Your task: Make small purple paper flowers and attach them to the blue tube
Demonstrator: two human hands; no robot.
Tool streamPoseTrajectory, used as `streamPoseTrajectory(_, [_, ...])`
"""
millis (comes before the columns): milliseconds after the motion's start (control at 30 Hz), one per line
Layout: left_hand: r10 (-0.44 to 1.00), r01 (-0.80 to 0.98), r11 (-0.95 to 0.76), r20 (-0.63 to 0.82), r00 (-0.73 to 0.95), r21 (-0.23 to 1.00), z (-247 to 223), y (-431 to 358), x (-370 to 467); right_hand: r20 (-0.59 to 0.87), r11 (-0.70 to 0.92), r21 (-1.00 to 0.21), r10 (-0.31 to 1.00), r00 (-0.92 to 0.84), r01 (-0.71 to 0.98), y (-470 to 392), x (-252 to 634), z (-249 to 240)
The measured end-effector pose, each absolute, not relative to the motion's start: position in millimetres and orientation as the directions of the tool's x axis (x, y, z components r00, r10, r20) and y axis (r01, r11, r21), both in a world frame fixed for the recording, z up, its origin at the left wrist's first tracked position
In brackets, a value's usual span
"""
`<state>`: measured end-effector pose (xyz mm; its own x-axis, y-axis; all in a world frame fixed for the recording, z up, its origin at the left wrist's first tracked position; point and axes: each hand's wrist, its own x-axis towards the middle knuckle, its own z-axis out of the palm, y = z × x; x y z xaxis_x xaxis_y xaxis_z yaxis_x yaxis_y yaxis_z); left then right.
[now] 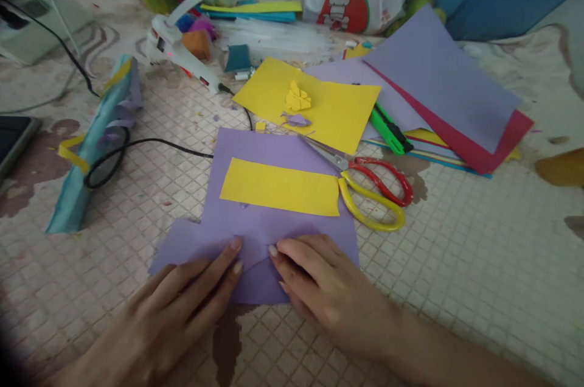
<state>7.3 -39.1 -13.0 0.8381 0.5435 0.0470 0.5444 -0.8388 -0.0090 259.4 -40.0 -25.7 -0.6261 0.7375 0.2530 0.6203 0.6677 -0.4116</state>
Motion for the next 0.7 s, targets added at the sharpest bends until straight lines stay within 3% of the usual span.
streamPoseTrajectory(300, [0.545, 0.546, -0.838, 0.029, 0.838, 0.003, -4.3, -34.9, 9.4, 0.235, 0.659, -0.426, 0.742, -0.628, 0.620, -39.8, 261.3, -25.8])
streamPoseTrajectory(500, [0.540, 0.541, -0.841, 0.031, 0.841, -0.025, -5.0, -35.7, 11.5, 0.183, 0.701, -0.306, 0.708, -0.683, 0.644, -39.3, 256.7, -25.4])
streamPoseTrajectory(700, [0.555, 0.553, -0.832, -0.028, 0.832, -0.053, -8.1, -35.7, 11.0, 0.194, 0.691, -0.280, 0.721, -0.665, 0.667, -39.6, 251.2, -25.5])
